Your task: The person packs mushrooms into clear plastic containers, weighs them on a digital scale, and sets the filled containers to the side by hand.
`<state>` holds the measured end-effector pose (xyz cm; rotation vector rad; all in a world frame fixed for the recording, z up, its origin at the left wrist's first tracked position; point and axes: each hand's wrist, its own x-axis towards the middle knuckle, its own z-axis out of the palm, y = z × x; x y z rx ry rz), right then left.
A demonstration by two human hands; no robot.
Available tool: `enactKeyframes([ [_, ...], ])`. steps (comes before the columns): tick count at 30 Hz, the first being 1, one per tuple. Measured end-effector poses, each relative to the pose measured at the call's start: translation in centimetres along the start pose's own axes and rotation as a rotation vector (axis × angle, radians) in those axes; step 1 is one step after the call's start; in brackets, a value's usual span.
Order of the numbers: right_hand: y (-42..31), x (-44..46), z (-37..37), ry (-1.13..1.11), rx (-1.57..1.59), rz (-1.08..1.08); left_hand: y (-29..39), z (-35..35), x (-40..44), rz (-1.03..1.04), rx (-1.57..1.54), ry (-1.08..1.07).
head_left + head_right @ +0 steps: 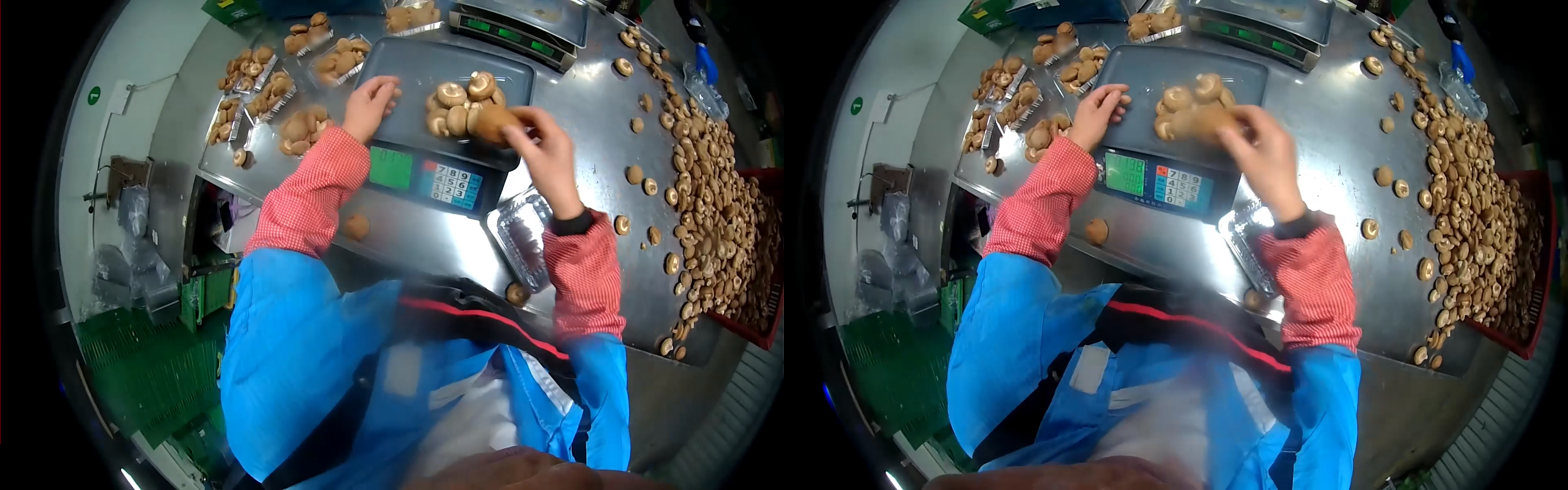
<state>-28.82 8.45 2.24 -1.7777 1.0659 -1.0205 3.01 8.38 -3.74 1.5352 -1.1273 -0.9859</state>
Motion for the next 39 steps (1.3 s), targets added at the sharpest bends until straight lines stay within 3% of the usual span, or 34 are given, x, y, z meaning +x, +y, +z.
enactKeyframes([
  [3,-0.4,2.4,5.4,0.069,-0.332,-0.365,-0.2,0.5,-0.8,0.013,-0.013,-0.011],
  [6,-0.7,3.0,8.7,0.105,-0.745,-0.497,-0.2,0.8,-1.6,0.013,-0.014,-0.030],
  [10,-0.9,2.8,5.5,0.236,-0.608,-0.507,-0.2,-0.1,-2.3,-0.017,-0.062,-0.008],
  [12,3.7,2.1,1.8,0.357,-0.597,-0.253,-0.8,-1.1,-2.6,-0.014,-0.074,0.014],
  [14,7.7,0.6,-3.0,0.243,-0.808,0.064,-1.1,-1.8,-2.9,-0.017,-0.079,0.041],
  [16,13.1,-2.6,-6.1,-0.053,-1.067,0.311,-0.5,-1.9,-3.4,-0.026,-0.057,0.049],
  [18,15.9,-4.9,-7.4,-0.315,-0.777,0.460,-0.6,-2.0,-3.5,-0.029,-0.023,0.047],
  [20,16.9,-6.6,-7.3,-0.399,-0.321,0.725,0.4,-1.6,-3.8,-0.045,-0.034,0.034],
  [21,16.7,-7.1,-7.2,-0.362,-0.222,0.643,0.8,-1.3,-3.9,-0.052,-0.038,0.027],
  [25,16.1,-7.5,-6.9,-0.265,-0.299,0.646,2.0,-0.6,-4.2,0.139,0.135,-0.102],
  [28,15.1,-6.9,-7.5,-0.208,-0.100,0.763,4.0,1.0,-4.6,0.476,0.443,-0.152],
  [32,17.4,-5.6,-7.6,0.067,-0.107,0.377,3.6,3.0,-3.4,0.617,0.664,-0.226],
  [36,7.0,-1.6,-5.7,0.198,-0.218,0.215,2.8,4.7,-3.1,0.480,0.642,-0.031],
  [38,4.2,0.2,-4.1,0.243,-0.208,0.007,2.7,5.4,-3.4,0.508,0.669,0.046],
  [39,3.3,1.3,-3.2,0.286,-0.350,-0.159,2.5,5.6,-3.6,0.508,0.685,0.074],
])
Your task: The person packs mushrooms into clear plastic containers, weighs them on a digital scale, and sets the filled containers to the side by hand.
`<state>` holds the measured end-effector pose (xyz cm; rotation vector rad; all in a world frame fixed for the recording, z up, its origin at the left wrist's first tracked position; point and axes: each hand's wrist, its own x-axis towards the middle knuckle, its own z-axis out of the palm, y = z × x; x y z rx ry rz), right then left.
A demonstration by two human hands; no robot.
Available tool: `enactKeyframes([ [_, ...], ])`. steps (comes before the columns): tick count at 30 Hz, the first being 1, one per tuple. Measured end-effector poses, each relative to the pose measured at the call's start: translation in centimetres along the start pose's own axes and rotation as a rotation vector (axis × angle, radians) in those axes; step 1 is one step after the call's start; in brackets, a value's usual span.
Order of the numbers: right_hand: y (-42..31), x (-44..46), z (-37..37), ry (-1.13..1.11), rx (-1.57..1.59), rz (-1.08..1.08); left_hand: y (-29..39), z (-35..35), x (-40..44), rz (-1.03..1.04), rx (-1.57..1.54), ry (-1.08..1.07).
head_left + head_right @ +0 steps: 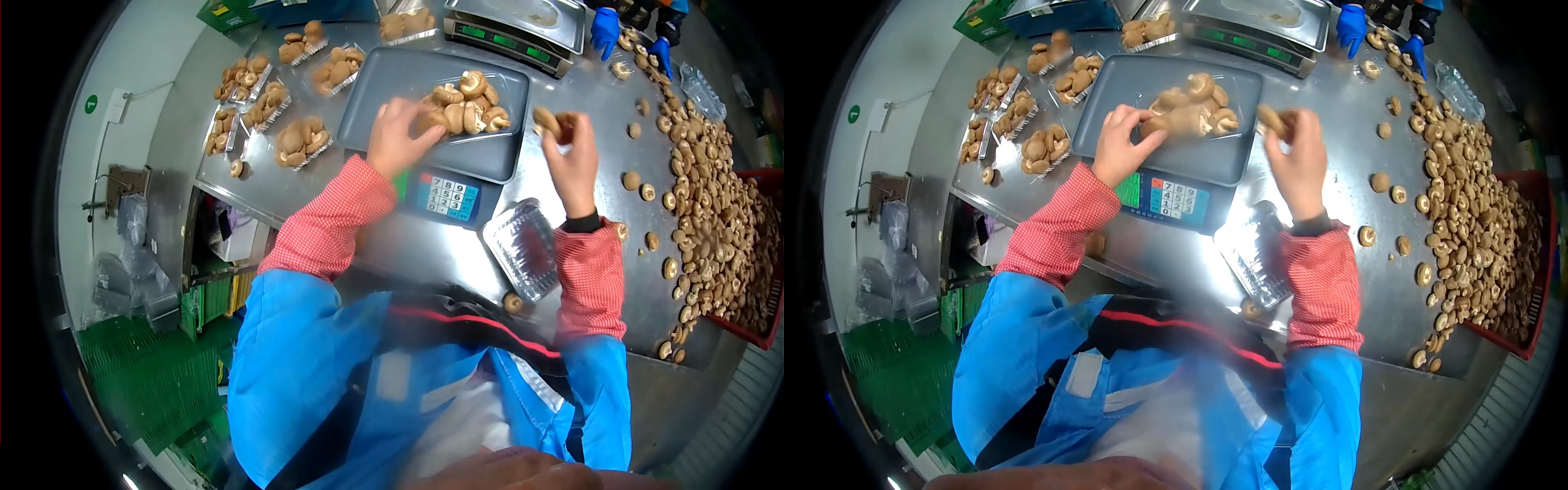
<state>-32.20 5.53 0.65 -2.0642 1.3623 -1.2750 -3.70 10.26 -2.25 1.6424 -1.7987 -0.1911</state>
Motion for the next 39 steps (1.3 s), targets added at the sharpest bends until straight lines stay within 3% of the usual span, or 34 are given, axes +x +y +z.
enactKeyframes([
  [3,-2.8,2.2,3.1,0.060,-0.208,-0.266,0.8,0.0,-0.1,-0.008,0.027,0.028],
  [5,-2.0,2.7,5.9,-0.091,-0.278,-0.378,1.3,-0.1,0.0,-0.029,0.044,0.028],
  [9,-1.2,2.2,5.9,-0.307,-0.009,-0.230,0.3,0.2,-0.1,0.016,0.033,0.028],
  [11,-0.9,2.0,5.5,-0.207,0.089,-0.019,0.3,0.3,-0.9,-0.055,-0.117,0.117],
  [13,-0.5,2.7,5.1,-0.180,0.000,0.010,0.2,0.3,-1.8,-0.160,-0.247,0.177],
  [15,0.1,3.2,5.8,-0.142,-0.147,-0.179,-0.2,0.3,-2.9,-0.305,-0.352,0.205],
  [16,0.4,3.4,6.3,-0.118,-0.219,-0.274,-0.4,0.3,-3.4,-0.353,-0.282,0.176],
  [19,0.3,2.7,7.5,-0.147,-0.375,-0.309,-1.4,0.0,-3.8,-0.204,0.122,-0.086],
  [20,0.3,2.5,8.1,-0.151,-0.453,-0.325,-1.3,0.2,-3.8,-0.169,0.102,-0.032],
  [23,-1.1,1.8,7.8,-0.196,-0.459,-0.303,-1.7,0.4,-2.6,-0.529,-0.163,-0.146],
  [27,0.8,1.8,6.2,-0.221,-0.034,-0.188,-2.9,-0.2,-0.5,-0.838,-0.690,-0.165],
  [29,-1.0,0.7,3.5,-0.173,0.090,-0.016,-4.0,0.1,0.2,-0.895,-0.875,-0.136],
  [31,-0.5,-2.1,1.1,-0.082,-0.016,0.046,-4.2,0.1,0.8,-0.941,-1.056,-0.066],
  [32,0.0,-4.2,-0.3,-0.124,-0.122,0.072,-4.4,0.0,1.0,-0.939,-1.083,-0.052],
  [35,-0.2,-11.9,-3.4,-0.422,-0.177,0.478,-5.6,-0.3,2.2,-0.925,-1.179,0.000],
  [37,-0.3,-16.9,-4.6,-0.628,-0.230,0.273,-7.0,-0.7,3.2,-0.905,-1.249,0.019],
  [39,-2.0,-19.3,-5.0,-0.633,-0.201,0.146,-9.1,-1.0,5.2,-0.831,-1.280,0.058],
])
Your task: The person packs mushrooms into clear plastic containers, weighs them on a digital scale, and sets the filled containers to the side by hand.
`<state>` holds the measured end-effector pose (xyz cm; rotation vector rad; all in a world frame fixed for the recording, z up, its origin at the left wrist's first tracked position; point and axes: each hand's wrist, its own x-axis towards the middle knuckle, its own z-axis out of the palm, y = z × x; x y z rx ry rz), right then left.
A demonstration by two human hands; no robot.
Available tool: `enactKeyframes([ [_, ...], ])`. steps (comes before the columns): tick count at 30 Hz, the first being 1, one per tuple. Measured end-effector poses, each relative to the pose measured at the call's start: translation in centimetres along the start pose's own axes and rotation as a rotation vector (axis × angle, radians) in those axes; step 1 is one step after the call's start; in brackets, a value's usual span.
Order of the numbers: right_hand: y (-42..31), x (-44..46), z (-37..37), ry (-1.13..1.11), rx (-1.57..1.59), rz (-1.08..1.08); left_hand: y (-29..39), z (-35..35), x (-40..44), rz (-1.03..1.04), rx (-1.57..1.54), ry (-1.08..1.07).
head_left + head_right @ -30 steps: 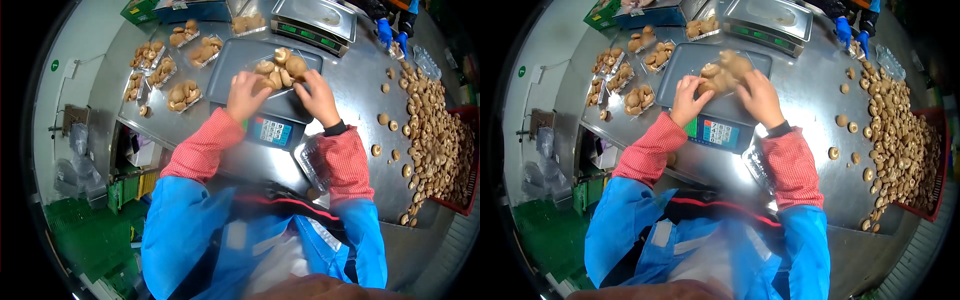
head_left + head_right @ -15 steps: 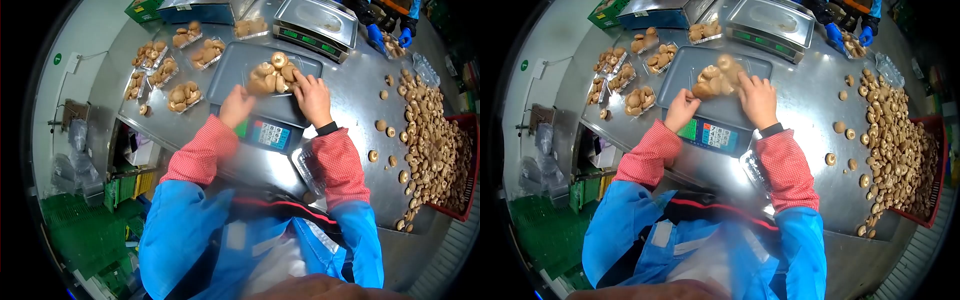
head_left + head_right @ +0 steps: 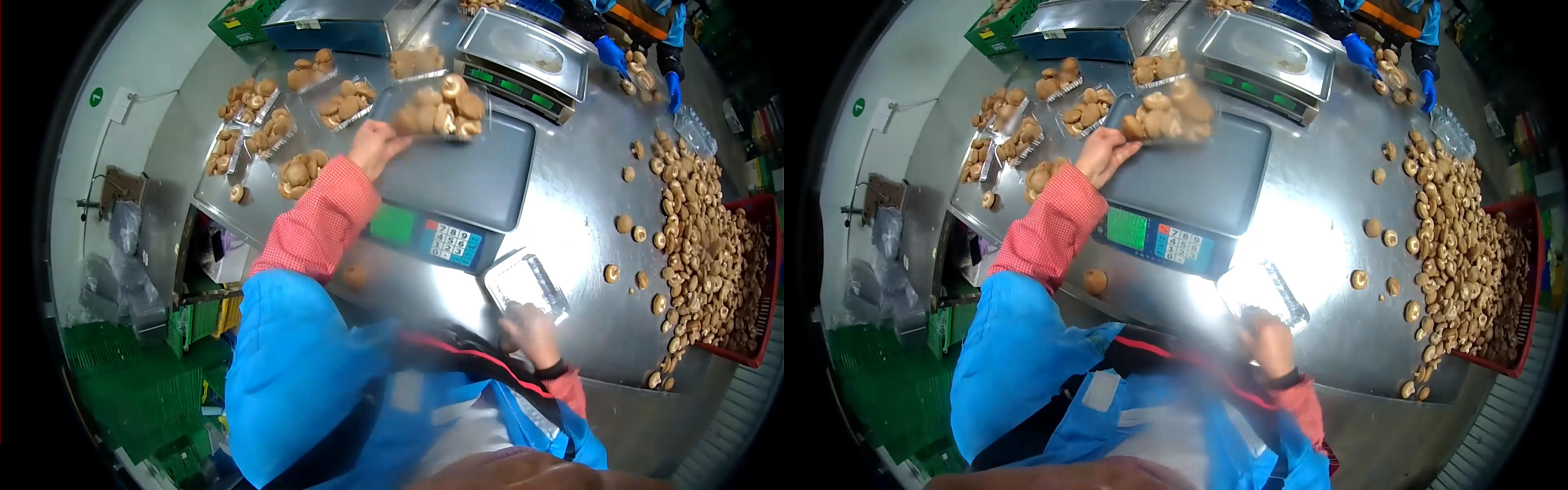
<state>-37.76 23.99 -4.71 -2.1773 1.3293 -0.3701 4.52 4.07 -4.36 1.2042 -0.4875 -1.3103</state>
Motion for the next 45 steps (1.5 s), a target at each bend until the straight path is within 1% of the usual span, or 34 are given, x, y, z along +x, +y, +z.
enactKeyframes([
  [3,-0.7,-0.8,1.2,0.041,-0.166,0.064,2.3,-1.4,6.0,0.118,-0.056,-0.077],
  [4,-0.9,-0.8,1.3,0.061,-0.165,0.038,3.7,-0.6,7.2,0.158,-0.094,0.024],
  [6,-1.0,-0.4,1.2,0.102,-0.165,-0.018,6.8,-1.3,10.0,0.741,1.575,0.114],
  [8,-1.9,0.1,0.3,0.070,-0.127,0.013,8.9,-1.3,13.1,0.906,1.682,0.269],
  [9,-2.3,0.2,0.1,0.068,-0.112,0.046,9.9,-1.0,14.8,0.792,1.786,0.337],
  [10,-2.4,0.3,0.2,0.066,-0.097,0.079,11.0,-0.6,16.2,0.665,1.813,0.396],
  [11,-2.1,0.2,0.4,0.033,-0.110,0.109,11.9,-0.3,17.3,0.532,1.800,0.421],
  [12,-2.2,0.1,0.4,0.057,-0.142,0.056,13.2,0.6,17.2,0.398,1.781,0.443],
  [14,-3.0,0.2,0.2,0.059,-0.170,0.082,14.0,0.3,20.2,0.206,1.718,0.503],
  [15,-3.1,0.4,0.2,0.100,-0.154,0.072,14.3,-0.1,22.0,0.111,1.683,0.531],
  [17,-3.2,0.6,0.2,0.116,-0.166,0.068,14.3,-1.7,25.4,0.197,1.659,0.491],
  [19,-3.0,0.6,0.5,0.135,-0.175,0.071,13.7,-2.2,26.8,0.298,1.644,0.467],
  [21,-3.3,0.8,0.8,0.138,-0.246,0.094,11.3,-1.9,27.4,0.494,1.562,0.428],
  [22,-3.3,0.8,1.0,0.142,-0.280,0.105,9.3,-1.5,28.2,0.630,1.469,0.344],
  [23,-3.0,0.7,1.3,0.189,-0.299,0.078,6.6,-1.2,29.8,0.764,1.323,0.206],
  [24,-2.6,0.6,1.6,0.236,-0.319,0.049,3.1,-1.1,32.2,0.872,1.095,0.008],
  [25,-2.3,0.5,1.7,0.287,-0.338,0.020,-1.8,-1.6,36.5,0.891,0.796,-0.244],
  [26,-2.5,0.5,1.0,0.338,-0.308,0.027,0.3,3.2,26.4,0.412,0.324,-0.504],
  [27,-3.0,0.7,-0.3,0.387,-0.279,0.035,3.3,8.9,14.6,-0.083,-0.162,-0.502],
  [28,-3.3,0.6,-1.4,0.435,-0.249,0.043,0.7,9.9,13.1,-0.228,-0.201,-0.657],
  [29,-3.0,0.2,-2.1,0.505,-0.288,0.076,0.3,11.9,9.0,-0.285,0.010,-0.625],
  [32,-2.3,-0.9,-4.8,0.666,-0.397,0.204,-1.8,17.0,-0.3,-0.510,0.509,-0.906],
  [34,-1.9,-1.5,-5.9,0.646,-0.446,0.096,-3.5,20.0,-5.6,-0.661,0.599,-1.089],
  [36,-1.2,-2.1,-5.9,0.588,-0.508,0.011,-4.5,22.5,-10.6,-0.606,0.644,-1.208],
  [37,-0.8,-2.1,-5.2,0.535,-0.534,0.020,-6.6,23.5,-11.1,-0.614,0.701,-1.285],
  [38,0.1,-1.9,-4.6,0.537,-0.462,-0.057,-7.8,24.7,-12.1,-0.573,0.774,-1.281],
  [39,-0.1,-1.9,-5.0,0.488,-0.384,-0.039,-10.8,24.6,-11.5,-0.440,0.788,-1.318],
  [40,-0.5,-2.3,-6.4,0.519,-0.314,-0.006,-11.9,25.1,-11.5,-0.390,0.819,-1.338],
  [41,-0.3,-3.2,-8.0,0.557,-0.257,0.073,-13.0,25.7,-11.5,-0.340,0.850,-1.357],
  [42,0.5,-4.3,-9.1,0.678,-0.298,0.163,-11.6,27.0,-12.7,-0.375,0.904,-1.353],
  [43,1.2,-5.3,-10.7,0.680,-0.333,0.270,-11.3,28.4,-13.5,-0.401,0.960,-1.342],
  [44,2.1,-6.4,-12.1,0.680,-0.364,0.370,-12.3,29.4,-13.8,-0.351,0.997,-1.437],
  [45,3.6,-7.6,-12.4,0.547,-0.116,0.440,-13.7,30.3,-13.8,-0.298,1.029,-1.525],
])
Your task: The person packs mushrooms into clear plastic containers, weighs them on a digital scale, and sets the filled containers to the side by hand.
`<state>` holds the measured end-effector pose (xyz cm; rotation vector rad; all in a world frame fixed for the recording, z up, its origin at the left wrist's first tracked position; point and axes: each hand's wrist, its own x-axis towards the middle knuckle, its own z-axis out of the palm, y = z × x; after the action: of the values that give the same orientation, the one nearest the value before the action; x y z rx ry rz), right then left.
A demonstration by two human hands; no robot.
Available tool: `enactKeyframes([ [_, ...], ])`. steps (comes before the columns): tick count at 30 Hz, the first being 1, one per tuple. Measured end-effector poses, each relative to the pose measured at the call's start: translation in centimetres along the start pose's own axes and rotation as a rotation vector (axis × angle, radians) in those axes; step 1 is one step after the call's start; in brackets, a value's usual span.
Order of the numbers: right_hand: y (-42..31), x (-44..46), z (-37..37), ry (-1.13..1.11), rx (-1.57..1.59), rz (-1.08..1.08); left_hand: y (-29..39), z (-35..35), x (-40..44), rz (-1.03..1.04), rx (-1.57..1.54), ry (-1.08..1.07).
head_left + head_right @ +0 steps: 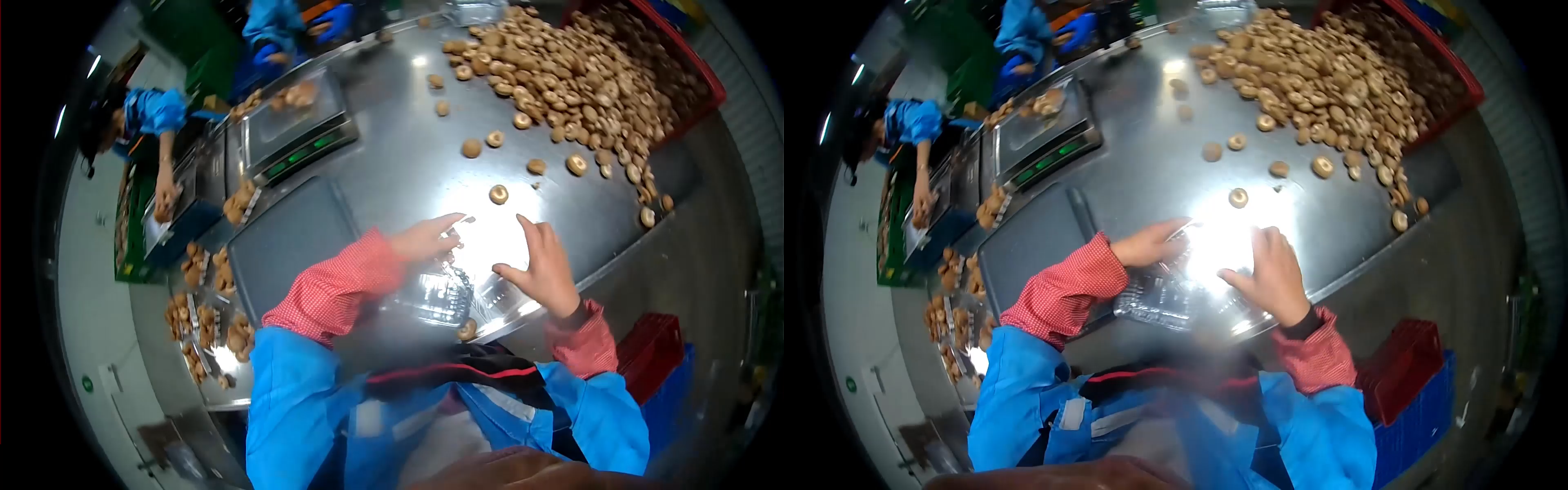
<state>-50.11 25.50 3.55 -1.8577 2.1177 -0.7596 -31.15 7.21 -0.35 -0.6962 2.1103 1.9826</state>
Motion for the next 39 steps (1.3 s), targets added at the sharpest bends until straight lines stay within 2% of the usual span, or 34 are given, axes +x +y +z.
enactKeyframes([
  [2,4.7,-0.4,0.4,-0.367,0.384,0.204,0.9,0.6,2.9,0.031,0.113,-0.082],
  [3,7.5,-0.3,1.3,-0.542,0.892,0.373,1.6,1.4,4.8,0.023,0.147,-0.117],
  [4,9.4,-0.5,1.2,-0.506,1.022,0.510,2.2,1.8,6.4,0.017,0.182,-0.154],
  [5,11.3,-0.7,1.0,-0.462,1.149,0.642,2.0,1.5,8.2,0.103,0.221,-0.023],
  [7,16.5,-1.4,0.4,-0.174,1.045,0.754,-0.5,0.4,12.8,0.277,0.284,0.243],
  [8,20.2,-1.9,-0.2,-0.019,0.906,0.836,-1.5,-0.9,14.8,0.264,0.321,0.405],
  [9,24.6,-2.5,-0.5,0.151,0.934,0.879,-2.6,-2.8,16.7,0.253,0.360,0.567],
  [12,37.7,-2.9,-2.5,0.447,0.160,0.785,-5.3,-8.8,20.2,0.027,0.486,0.677],
  [13,35.8,-1.2,-5.5,0.385,-0.077,1.017,-5.5,-10.0,21.0,-0.028,0.477,0.676],
  [15,37.1,1.1,-7.7,0.275,-0.096,1.141,-5.6,-10.9,24.2,-0.057,0.508,0.641],
  [16,39.7,3.2,-7.2,-0.145,-0.546,0.919,-5.6,-11.4,26.2,-0.029,0.547,0.610],
  [17,41.6,3.9,-6.1,0.054,-0.321,1.015,-5.6,-12.1,28.0,-0.004,0.584,0.583],
  [18,40.3,5.7,-6.0,0.280,-0.098,1.073,-4.8,-12.1,29.7,-0.027,0.598,0.589],
  [19,38.5,8.1,-6.1,0.333,-0.067,1.068,-3.3,-11.6,31.4,-0.051,0.612,0.596],
  [20,38.1,10.0,-5.9,0.291,-0.044,1.056,-2.1,-11.2,33.2,-0.077,0.625,0.601],
  [23,37.8,15.0,-4.7,0.172,0.042,0.999,0.2,-11.3,38.6,0.057,0.656,0.487],
  [25,35.4,17.4,-4.5,0.122,0.145,0.981,0.4,-10.9,41.8,0.302,0.478,0.322],
  [27,35.9,18.7,-2.9,0.129,0.124,0.874,0.8,-9.8,43.8,0.355,0.478,0.263],
  [29,35.7,19.9,-1.7,0.117,0.120,0.803,3.5,-7.9,43.5,0.211,0.668,0.311],
  [30,35.5,20.2,-1.8,0.089,0.159,0.792,3.3,-7.3,43.7,0.241,0.639,0.357],
  [31,35.2,20.5,-2.0,0.063,0.201,0.781,3.2,-6.9,43.7,0.266,0.568,0.349],
  [33,38.3,19.8,0.2,0.166,0.270,0.661,3.0,-6.2,43.1,0.316,0.425,0.338],
  [34,38.4,19.6,0.3,0.218,0.301,0.600,2.9,-5.5,42.9,0.346,0.238,0.321],
  [36,36.9,18.5,-0.5,0.201,0.607,0.716,2.4,-2.9,42.4,0.401,-0.138,0.276],
  [37,35.8,17.8,-1.1,0.195,0.759,0.773,2.7,-2.0,42.0,0.419,-0.163,0.289],
  [38,36.1,17.0,-0.4,0.300,0.852,0.755,3.0,-1.1,41.5,0.437,-0.189,0.301],
  [39,35.9,16.2,-0.2,0.314,0.913,0.750,3.4,-0.2,40.9,0.455,-0.213,0.313],
])
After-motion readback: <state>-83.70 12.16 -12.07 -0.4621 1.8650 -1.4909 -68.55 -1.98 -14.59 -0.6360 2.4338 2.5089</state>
